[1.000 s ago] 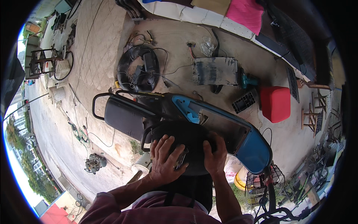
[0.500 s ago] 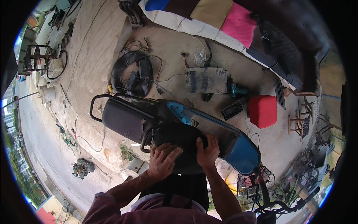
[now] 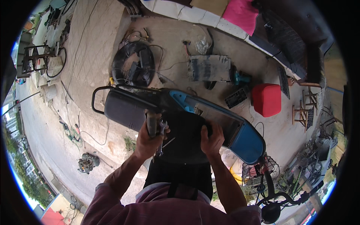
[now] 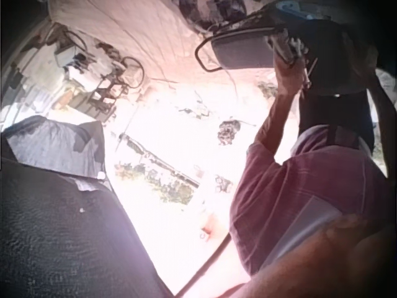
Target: The person works on the handlebar area of an electric bicycle. They use a cordless drill to remove screws from the handlebar stem, then remove a control unit and begin stripping and twisting wires.
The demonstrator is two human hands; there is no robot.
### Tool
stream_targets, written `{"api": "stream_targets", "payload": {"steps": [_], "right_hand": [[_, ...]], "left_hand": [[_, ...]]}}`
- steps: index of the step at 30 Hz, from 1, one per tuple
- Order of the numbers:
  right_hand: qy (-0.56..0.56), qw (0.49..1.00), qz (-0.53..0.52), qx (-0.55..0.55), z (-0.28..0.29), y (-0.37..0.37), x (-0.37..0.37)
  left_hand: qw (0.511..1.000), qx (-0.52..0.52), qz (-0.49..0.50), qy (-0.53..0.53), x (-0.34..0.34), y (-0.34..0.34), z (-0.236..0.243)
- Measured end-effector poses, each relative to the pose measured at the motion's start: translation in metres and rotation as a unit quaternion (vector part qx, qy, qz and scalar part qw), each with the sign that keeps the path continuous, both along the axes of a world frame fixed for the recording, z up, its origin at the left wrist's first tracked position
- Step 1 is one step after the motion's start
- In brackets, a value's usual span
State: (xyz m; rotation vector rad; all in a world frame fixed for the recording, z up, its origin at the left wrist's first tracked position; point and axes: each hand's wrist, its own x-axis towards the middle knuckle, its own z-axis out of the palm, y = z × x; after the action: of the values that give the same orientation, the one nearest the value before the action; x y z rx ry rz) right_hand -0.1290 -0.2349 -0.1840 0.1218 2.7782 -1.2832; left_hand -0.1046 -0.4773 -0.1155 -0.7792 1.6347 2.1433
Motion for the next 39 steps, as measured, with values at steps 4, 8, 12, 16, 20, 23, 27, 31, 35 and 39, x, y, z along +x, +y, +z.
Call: {"api": "stream_targets", "payload": {"steps": [4, 8, 12, 16, 20, 23, 27, 31, 35, 39], "right_hand": [[0.014, 1.0, -0.01, 0.003, -0.008, 0.001, 0.002], [-0.003, 1.0, -0.008, 0.003, -0.004, 0.001, 0.001], [-0.005, 1.0, -0.023, -0.013, -0.005, 0.005, -0.001], [0.006, 0.999, -0.026, -0.033, -0.012, 0.009, 0.005], [0.004, 0.998, -0.033, -0.045, -0.013, 0.013, 0.006], [0.012, 0.998, -0.045, -0.052, -0.015, 0.014, 0.006], [0.001, 0.995, -0.059, -0.083, -0.007, 0.018, 0.002], [-0.022, 0.99, -0.065, -0.122, -0.006, 0.024, 0.002], [-0.098, 0.943, -0.075, -0.309, 0.007, 0.037, 0.005], [-0.076, 0.799, -0.036, -0.596, 0.023, 0.05, -0.008]], "left_hand": [[0.954, 0.289, 0.08, -0.017, -0.011, -0.013, -0.006], [0.971, 0.231, 0.055, -0.015, -0.016, -0.006, -0.005], [0.997, -0.031, -0.054, -0.041, -0.005, 0.002, 0.014], [0.838, -0.458, -0.291, 0.055, 0.021, 0.029, 0.014], [0.775, -0.513, -0.344, 0.137, 0.035, 0.048, 0.001], [0.759, -0.529, -0.341, 0.165, 0.039, 0.046, -0.008], [0.763, -0.545, -0.317, 0.142, 0.033, 0.036, -0.018], [0.816, -0.488, -0.307, 0.038, 0.015, 0.033, -0.004], [0.929, -0.288, -0.202, -0.115, -0.02, 0.061, 0.028], [0.942, -0.238, -0.235, 0.01, -0.062, 0.138, 0.026]]}}
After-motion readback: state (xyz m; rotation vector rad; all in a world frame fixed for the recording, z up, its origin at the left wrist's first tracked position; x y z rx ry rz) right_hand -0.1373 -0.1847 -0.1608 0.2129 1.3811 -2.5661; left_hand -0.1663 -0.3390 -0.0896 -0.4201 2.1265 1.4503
